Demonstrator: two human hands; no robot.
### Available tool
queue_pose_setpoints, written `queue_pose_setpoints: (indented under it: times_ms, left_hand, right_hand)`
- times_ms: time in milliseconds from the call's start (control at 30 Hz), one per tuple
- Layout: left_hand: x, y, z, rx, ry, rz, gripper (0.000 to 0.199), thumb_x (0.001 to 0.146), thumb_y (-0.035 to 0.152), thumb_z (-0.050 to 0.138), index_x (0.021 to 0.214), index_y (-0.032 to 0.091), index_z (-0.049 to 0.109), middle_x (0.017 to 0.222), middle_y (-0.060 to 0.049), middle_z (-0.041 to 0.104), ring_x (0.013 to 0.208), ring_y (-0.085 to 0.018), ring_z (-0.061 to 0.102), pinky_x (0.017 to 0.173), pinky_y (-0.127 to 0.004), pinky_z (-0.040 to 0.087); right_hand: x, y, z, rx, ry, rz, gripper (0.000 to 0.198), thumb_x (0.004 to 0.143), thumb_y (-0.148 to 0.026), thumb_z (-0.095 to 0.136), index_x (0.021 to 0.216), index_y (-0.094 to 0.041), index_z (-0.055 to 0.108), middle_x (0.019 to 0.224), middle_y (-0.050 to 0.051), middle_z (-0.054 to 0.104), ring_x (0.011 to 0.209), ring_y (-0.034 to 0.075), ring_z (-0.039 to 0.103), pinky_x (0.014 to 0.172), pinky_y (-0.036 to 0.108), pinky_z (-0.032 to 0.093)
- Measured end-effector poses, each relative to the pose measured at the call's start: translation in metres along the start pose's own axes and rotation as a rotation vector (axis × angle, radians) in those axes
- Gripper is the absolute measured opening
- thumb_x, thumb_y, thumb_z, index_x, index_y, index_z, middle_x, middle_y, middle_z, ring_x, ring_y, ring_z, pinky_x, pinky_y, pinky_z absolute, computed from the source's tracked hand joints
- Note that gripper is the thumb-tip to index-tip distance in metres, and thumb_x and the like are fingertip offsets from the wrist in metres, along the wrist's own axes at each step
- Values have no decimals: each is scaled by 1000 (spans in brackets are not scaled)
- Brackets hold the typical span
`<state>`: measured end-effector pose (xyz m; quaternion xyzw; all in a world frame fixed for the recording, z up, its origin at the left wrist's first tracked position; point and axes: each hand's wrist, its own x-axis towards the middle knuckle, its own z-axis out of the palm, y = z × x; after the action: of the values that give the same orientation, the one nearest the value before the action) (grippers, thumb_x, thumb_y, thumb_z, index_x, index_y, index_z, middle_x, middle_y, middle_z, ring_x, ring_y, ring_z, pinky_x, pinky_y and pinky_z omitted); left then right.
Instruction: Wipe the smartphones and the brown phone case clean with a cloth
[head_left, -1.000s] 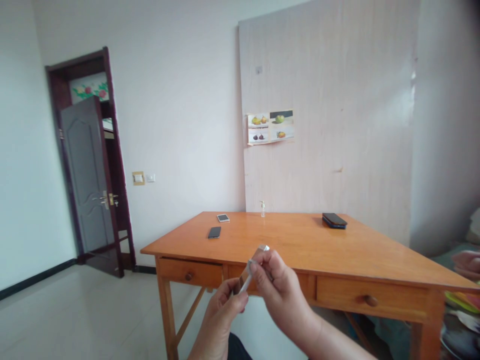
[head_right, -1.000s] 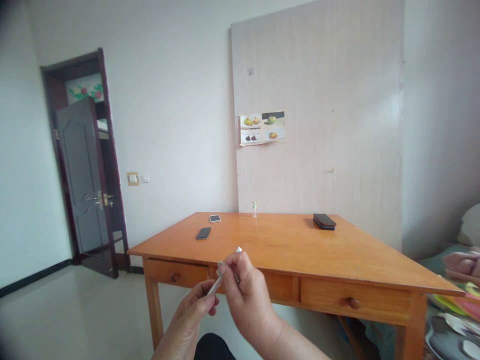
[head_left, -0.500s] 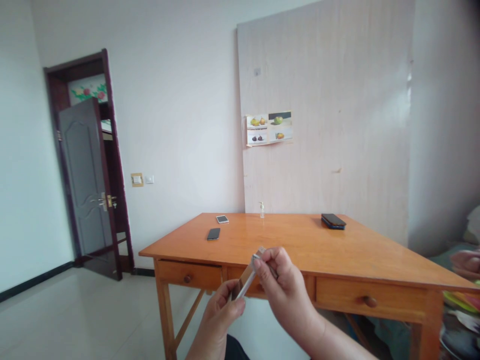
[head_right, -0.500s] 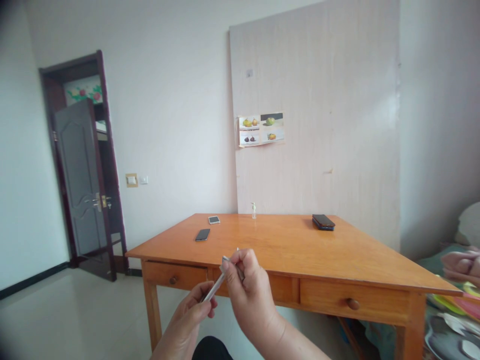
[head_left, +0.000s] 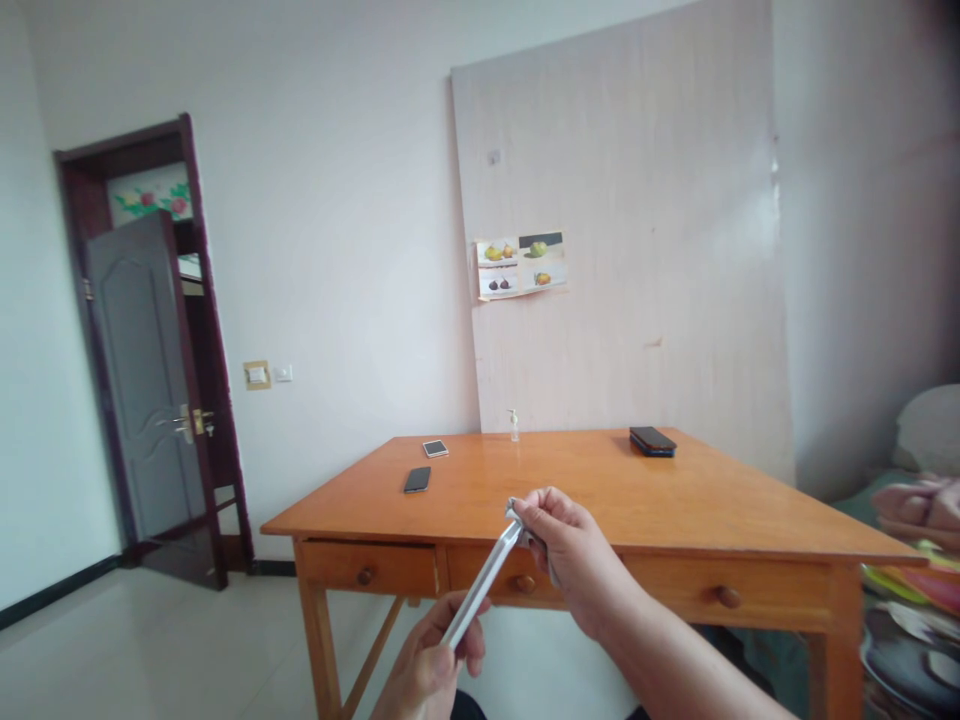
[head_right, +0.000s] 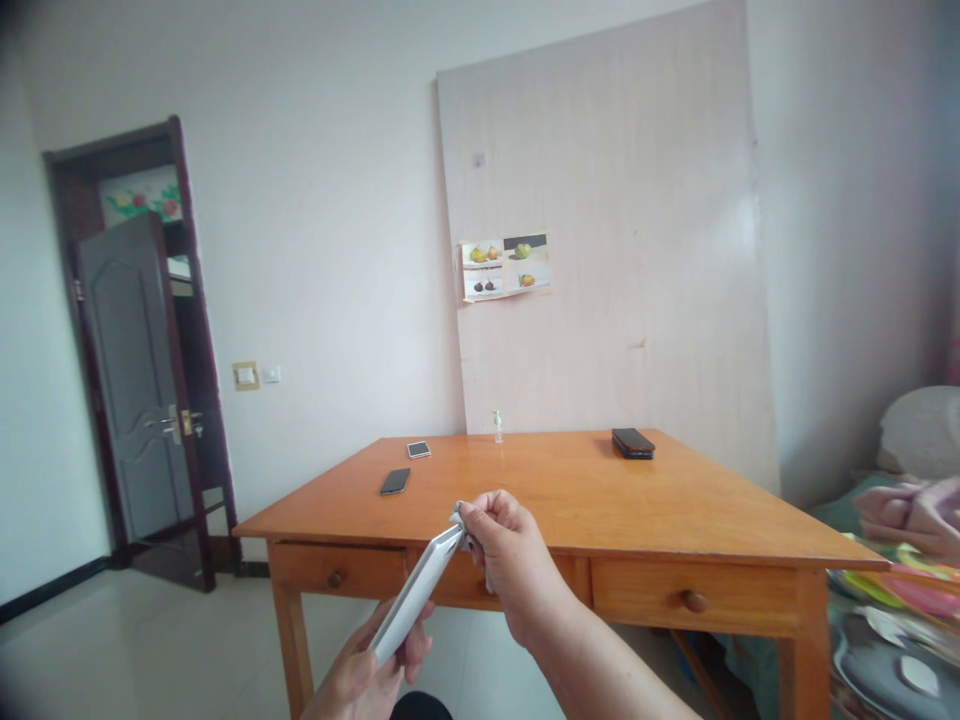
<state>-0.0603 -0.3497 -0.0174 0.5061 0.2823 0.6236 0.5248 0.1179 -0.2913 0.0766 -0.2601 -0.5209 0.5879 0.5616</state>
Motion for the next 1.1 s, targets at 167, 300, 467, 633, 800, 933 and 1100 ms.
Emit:
queue_pose_setpoints:
  times_ms: [167,300,467,633,800,933,1100]
  left_hand:
    - [-1,3,7,2,24,-3,63,63,65,71,104,17,73,75,-7,57,69,-17,44,73,-33,35]
    - [-4,5,11,-42,16,-9,61,63,64,72,101,17,74,76,-7,58,70,-18,45,77,-35,38]
    - [-5,5,13,-232,2,-45,59,74,64,62,103,13,73,71,-5,54,70,-17,46,86,-39,39]
    - [0,10,21,-398,22,-111,60,79,64,56,104,12,72,67,-4,55,64,-15,45,83,-41,42]
    - [-2,12,31,-468,26,-204,64,76,68,57,102,12,73,65,-3,54,60,-14,44,81,-40,42]
    - [-5,9,34,-459,-29,-302,70,72,72,59,101,10,73,62,-2,53,58,-13,43,84,-41,41]
    - [-5,9,37,-503,-47,-316,73,72,74,57,102,8,72,60,-1,52,55,-12,44,82,-40,42]
  right_hand:
    - [-9,-5,8,66,-101,-123,35,82,-49,67,84,-20,48,59,-7,47,49,7,36,46,20,25]
    - [-16,-10,16,51,-147,-169,35,83,-51,66,85,-21,48,59,-8,45,49,7,35,47,21,27]
    - [-7,-2,4,-67,26,-102,35,85,-54,62,83,-21,49,60,-7,47,48,6,33,44,20,25]
    - [-12,-1,1,-119,21,-191,36,85,-54,63,80,-19,51,63,-6,44,51,6,33,47,21,27]
    - [-15,-4,14,-142,-176,-195,32,88,-52,58,88,-21,51,64,-6,48,52,8,39,48,21,32]
    - [1,-1,17,-331,-35,-364,27,86,-45,62,90,-21,51,73,-3,56,61,11,47,56,23,39]
    - [5,4,14,-554,118,-530,18,84,-38,63,82,-21,55,75,0,55,68,15,52,61,26,42]
